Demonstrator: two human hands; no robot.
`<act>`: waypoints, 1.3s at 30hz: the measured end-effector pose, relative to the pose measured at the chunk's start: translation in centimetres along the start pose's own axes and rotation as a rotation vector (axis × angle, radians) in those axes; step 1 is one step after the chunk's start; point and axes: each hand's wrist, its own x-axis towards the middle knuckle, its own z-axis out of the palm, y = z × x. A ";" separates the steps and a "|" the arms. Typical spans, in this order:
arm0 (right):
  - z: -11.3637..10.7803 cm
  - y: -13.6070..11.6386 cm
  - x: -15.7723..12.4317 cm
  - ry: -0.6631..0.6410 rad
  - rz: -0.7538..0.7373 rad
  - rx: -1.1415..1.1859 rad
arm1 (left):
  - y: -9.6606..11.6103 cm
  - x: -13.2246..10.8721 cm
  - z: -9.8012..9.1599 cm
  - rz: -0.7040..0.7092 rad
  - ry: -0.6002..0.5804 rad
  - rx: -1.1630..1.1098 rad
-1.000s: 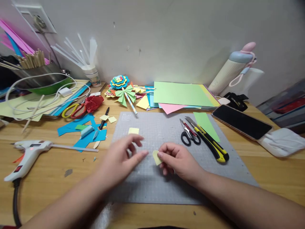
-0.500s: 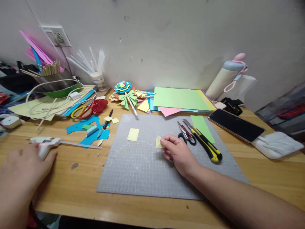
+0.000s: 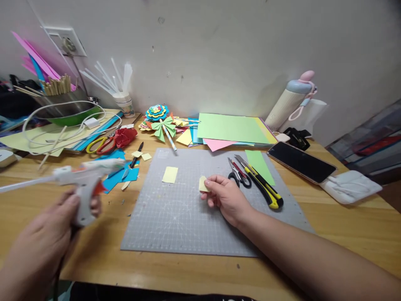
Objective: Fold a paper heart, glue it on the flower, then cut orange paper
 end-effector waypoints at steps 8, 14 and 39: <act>0.2 0.0 -0.5 -0.105 0.099 0.055 | -1.4 -4.3 7.0 -0.157 -0.559 0.008; 0.6 0.0 -0.8 -0.202 0.109 0.061 | -2.1 -3.5 7.1 -0.054 -0.699 0.256; 0.9 -0.3 -1.7 -0.334 0.061 -0.123 | -2.5 -3.4 5.9 -0.209 -0.724 0.331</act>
